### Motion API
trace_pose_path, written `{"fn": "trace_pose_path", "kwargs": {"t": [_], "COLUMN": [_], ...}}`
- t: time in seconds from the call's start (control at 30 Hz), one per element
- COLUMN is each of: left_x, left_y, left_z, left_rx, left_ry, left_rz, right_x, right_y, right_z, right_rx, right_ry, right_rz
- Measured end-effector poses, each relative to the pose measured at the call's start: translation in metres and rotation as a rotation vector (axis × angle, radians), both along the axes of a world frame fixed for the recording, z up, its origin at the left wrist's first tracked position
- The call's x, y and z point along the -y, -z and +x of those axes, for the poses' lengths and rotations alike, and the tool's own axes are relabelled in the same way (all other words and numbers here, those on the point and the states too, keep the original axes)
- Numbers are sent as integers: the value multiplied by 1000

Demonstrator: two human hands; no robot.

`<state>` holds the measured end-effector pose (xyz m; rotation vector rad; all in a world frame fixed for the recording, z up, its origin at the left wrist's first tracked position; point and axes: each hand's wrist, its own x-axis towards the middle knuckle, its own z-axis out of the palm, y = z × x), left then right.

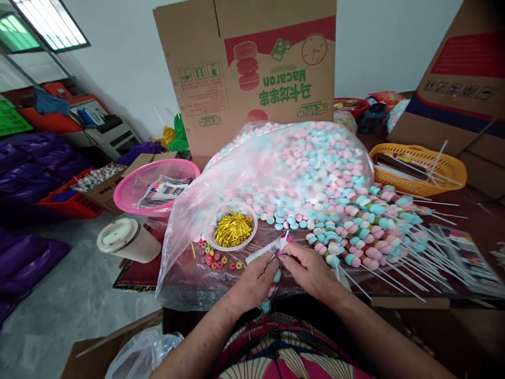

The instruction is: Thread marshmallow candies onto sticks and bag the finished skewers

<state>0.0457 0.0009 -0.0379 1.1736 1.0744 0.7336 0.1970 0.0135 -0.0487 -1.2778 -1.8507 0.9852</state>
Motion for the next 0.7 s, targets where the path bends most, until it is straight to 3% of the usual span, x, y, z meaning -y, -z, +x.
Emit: {"fn": "trace_pose_path", "kwargs": {"t": [0.1,0.23,0.33,0.37,0.43,0.5,0.6,0.7], "left_x": [3,-1,-6,-8,-9,-8,-2,8], "left_y": [2,7,7,7,5,4,7,9], "left_z": [-6,-12,-18,-20,-25,-29,-29,-25], "left_rx": [104,131,89,77,18,-98,-266,-643], "left_ry": [138,74,97,120,235,423,610,712], "left_rz": [-34,-171,-229,-223,-181,-90,67,490], "right_x": [-1,-19,-28,-27,-18,-3,17,29], "right_y": [3,-7,-23,-26,-26,-17,5,19], "right_z": [-6,6,17,18,17,14,11,9], "right_rx": [90,184,287,370,570,721,802,660], "right_ry": [48,59,127,48,-256,-488,-594,-643], "right_rz": [256,349,611,747,958,1033,888,413]}}
